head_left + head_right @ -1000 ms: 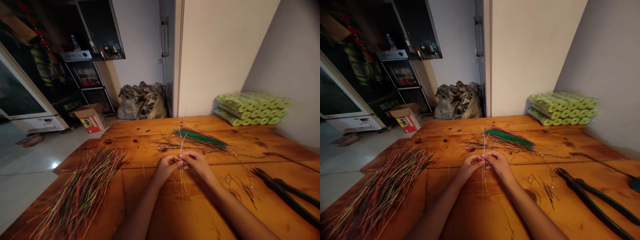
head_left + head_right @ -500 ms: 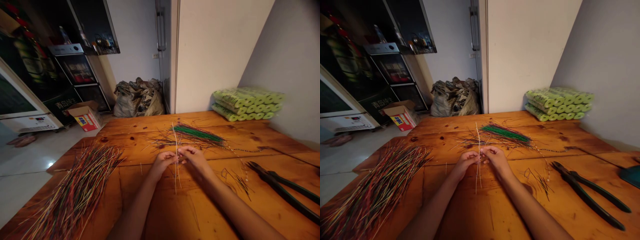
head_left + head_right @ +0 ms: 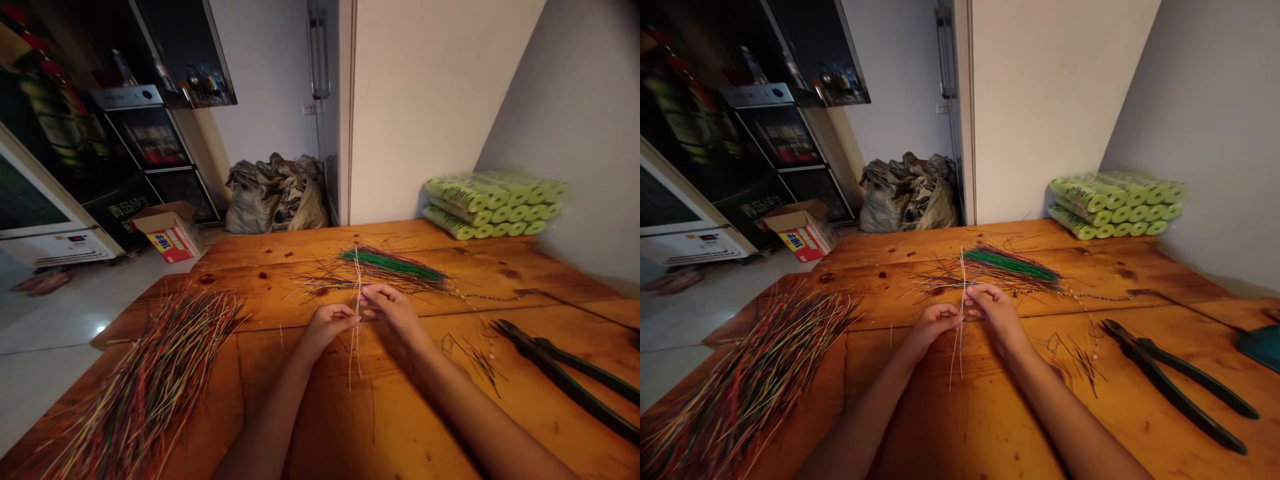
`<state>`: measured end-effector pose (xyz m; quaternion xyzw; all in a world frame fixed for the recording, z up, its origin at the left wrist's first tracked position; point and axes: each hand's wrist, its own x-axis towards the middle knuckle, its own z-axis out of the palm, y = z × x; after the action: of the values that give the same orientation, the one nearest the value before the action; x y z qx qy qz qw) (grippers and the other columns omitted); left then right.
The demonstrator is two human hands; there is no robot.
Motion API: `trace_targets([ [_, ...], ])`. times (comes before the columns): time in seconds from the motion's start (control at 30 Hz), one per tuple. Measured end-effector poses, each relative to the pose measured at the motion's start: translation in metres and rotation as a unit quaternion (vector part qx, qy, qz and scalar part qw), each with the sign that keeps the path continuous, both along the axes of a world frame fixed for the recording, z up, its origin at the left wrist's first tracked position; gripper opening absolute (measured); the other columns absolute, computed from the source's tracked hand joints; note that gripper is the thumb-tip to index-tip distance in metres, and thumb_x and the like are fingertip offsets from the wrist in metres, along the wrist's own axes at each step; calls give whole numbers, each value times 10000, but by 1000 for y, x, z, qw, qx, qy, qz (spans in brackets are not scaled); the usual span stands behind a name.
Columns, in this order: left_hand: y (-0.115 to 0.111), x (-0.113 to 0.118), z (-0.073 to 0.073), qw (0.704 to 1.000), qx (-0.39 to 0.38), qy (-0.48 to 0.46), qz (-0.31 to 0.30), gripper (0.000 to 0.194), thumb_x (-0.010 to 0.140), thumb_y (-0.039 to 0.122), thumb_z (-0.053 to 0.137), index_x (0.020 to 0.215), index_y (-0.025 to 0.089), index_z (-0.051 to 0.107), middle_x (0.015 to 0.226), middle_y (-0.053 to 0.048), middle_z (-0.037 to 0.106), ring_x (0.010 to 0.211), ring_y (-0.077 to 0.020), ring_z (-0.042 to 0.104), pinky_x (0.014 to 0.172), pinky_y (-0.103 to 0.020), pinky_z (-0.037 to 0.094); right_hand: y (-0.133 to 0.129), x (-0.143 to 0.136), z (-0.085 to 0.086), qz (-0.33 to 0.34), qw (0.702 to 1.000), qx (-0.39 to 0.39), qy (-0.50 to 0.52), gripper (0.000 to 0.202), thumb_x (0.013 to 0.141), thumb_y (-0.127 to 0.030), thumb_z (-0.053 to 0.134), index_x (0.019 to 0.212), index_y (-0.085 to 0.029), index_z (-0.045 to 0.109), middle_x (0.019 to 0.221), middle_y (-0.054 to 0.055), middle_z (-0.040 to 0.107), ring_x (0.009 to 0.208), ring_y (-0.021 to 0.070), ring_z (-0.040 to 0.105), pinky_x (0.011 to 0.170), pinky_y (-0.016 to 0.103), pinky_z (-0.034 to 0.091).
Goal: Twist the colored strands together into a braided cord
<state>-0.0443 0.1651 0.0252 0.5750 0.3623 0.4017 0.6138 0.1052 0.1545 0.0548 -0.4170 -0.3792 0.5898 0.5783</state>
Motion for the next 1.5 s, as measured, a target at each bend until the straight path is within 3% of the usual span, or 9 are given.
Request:
trace_targets([
  [0.23,1,-1,0,1000,9,-19,7,209,618,337,697,644,154,600,615,11,610,607,-113,546,645,-228,399,-1,5,3,-51,998,28,15,204,522,-346,774,608,-200,659,646,-33,605,587,72,544,529,176,473],
  [0.5,1,1,1,997,-2,-64,48,221,616,337,700,661,151,590,610,9,627,593,-107,556,636,-223,399,1,-6,-5,36,999,9,-25,265,459,-382,783,561,-173,656,517,-19,601,477,86,537,515,229,468],
  [0.77,4,3,-6,999,10,-44,28,230,606,356,699,677,150,624,645,5,634,632,-120,567,679,-243,419,-1,-9,-10,36,998,12,-42,228,531,-385,750,559,-180,655,528,-12,602,489,99,554,515,236,462],
  [1.1,1,4,-4,997,53,45,-35,226,644,372,670,676,150,643,652,-15,645,626,-131,569,650,-239,416,3,12,5,-92,993,67,-36,177,550,-344,750,636,-207,680,658,-22,597,614,94,521,526,200,459],
  [1.5,-3,6,-3,996,46,71,-34,219,623,354,687,673,145,644,636,-26,651,612,-136,576,616,-237,421,4,38,19,-199,971,123,49,119,631,-296,715,713,-219,675,725,-21,634,653,82,565,582,188,478],
])
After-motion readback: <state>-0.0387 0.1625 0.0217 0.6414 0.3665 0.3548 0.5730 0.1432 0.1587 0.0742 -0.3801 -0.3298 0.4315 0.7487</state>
